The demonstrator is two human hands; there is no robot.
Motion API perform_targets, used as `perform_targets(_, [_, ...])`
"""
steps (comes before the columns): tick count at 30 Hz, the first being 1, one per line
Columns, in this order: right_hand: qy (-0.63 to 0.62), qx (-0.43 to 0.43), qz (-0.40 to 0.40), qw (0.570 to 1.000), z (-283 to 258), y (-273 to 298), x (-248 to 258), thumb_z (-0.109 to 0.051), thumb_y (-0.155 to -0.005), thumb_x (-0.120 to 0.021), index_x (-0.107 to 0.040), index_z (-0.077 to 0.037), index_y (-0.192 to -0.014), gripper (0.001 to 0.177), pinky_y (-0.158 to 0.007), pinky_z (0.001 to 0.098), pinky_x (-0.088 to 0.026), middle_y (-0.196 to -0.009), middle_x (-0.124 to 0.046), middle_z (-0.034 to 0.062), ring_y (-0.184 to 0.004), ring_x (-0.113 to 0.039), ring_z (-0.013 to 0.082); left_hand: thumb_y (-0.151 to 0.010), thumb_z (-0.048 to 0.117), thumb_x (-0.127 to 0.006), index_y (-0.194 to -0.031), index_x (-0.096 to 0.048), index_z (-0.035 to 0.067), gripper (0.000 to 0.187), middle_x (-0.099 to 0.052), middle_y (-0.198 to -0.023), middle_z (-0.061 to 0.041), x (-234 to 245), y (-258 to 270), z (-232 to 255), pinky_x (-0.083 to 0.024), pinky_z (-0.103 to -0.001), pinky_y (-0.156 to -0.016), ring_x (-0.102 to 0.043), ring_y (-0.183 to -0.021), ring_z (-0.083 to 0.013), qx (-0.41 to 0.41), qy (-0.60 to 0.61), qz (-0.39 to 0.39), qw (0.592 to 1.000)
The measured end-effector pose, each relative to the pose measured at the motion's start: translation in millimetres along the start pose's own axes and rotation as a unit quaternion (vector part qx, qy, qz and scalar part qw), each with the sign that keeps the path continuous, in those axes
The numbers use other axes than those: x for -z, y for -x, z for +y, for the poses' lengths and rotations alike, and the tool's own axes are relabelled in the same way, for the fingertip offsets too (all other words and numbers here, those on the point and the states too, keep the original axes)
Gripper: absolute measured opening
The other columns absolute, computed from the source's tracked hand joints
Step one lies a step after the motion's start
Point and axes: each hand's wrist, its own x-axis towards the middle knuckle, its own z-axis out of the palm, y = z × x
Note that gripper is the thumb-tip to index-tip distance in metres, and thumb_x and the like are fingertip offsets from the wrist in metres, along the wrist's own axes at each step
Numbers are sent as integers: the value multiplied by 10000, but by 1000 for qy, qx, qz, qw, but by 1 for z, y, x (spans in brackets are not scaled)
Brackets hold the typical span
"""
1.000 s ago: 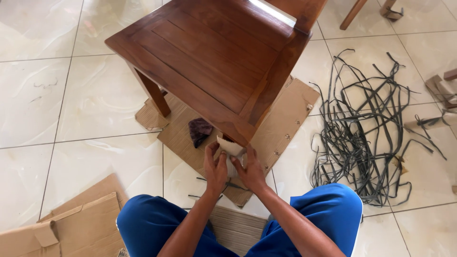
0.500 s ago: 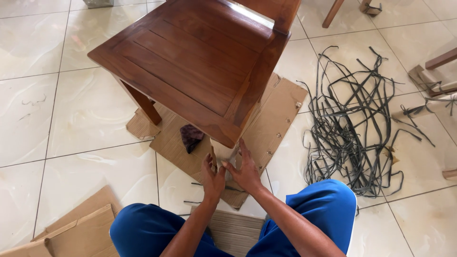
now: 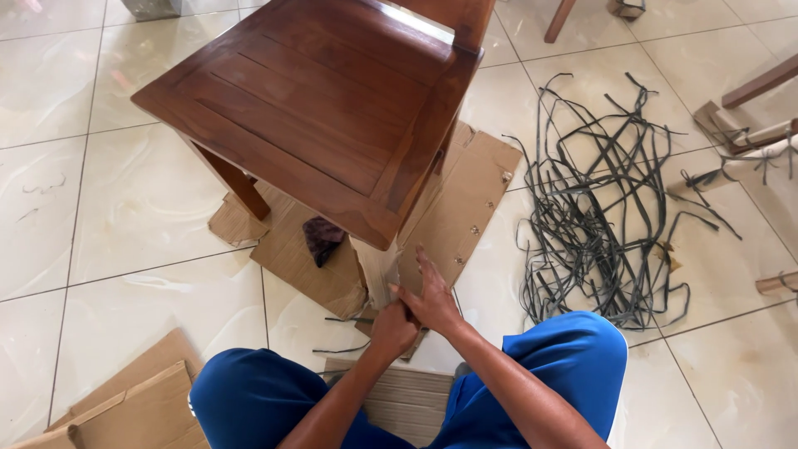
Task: Polishing a wooden chair with a cloth and then wrapping the legs with cardboard and plastic strips.
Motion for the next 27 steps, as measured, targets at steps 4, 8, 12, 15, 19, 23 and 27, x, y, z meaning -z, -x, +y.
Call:
perform_targets(4, [29,28,14,999,16,3,11,-462,-902,-730,-168,-92,-1629,991,-1101,447,-448,-1549,-448,245,-1388,-518,372,-847,288,-662,-895,-712,5,291,-711,-878,-282,-12,-6,5,-540,-562,-774,-690,-880,-476,-59,-21,-30,998])
perform_targets(8, [25,12,39,999,29,4,23,-487,-920,-693,-223,-115,-1620,921,-1071,435,-471,-1456,-564,223,-1340,-577,355,-819,283,-696,-837,-719,7,278,-714,-846,-273,-21,-11,22,-537,-566,-774,-692,-862,-472,-78,-49,-23,995])
perform_targets(12, [31,-10,44,998,42,8,28,-479,-944,-660,-254,-130,-1615,859,-1058,437,-478,-1439,-586,210,-1308,-601,356,-837,302,-698,-819,-738,12,294,-717,-847,-267,-33,-14,27,-533,-569,-799,-697,-869,-464,-60,-104,-49,992])
perform_targets(15, [12,-26,42,999,44,10,29,-483,-961,-624,-289,-128,-1601,805,-1028,424,-513,-1410,-612,200,-1251,-640,350,-824,291,-701,-849,-727,5,288,-713,-869,-269,-38,-15,24,-536,-570,-802,-688,-883,-469,-48,-97,-50,993])
perform_targets(19, [25,-18,47,998,39,7,28,-458,-980,-593,-373,-118,-1564,711,-1010,424,-521,-1355,-650,193,-1222,-662,343,-847,279,-678,-849,-726,-11,295,-713,-883,-292,-39,-21,16,-532,-568,-829,-690,-899,-474,-77,-100,-44,991])
perform_targets(23, [40,-37,52,997,27,10,29,-465,-1001,-538,-452,-117,-1524,634,-1014,415,-507,-1308,-685,172,-1206,-660,349,-845,218,-663,-925,-706,-13,249,-706,-900,-300,-34,-19,23,-516,-585,-809,-673,-900,-493,-100,-63,-38,992])
perform_targets(27, [42,-64,59,995,27,17,32,-474,-1004,-520,-473,-103,-1501,622,-1029,412,-480,-1295,-695,160,-1217,-646,345,-844,184,-667,-916,-706,-21,221,-707,-900,-299,-40,-16,26,-510,-586,-808,-670,-893,-492,-109,-55,-44,992])
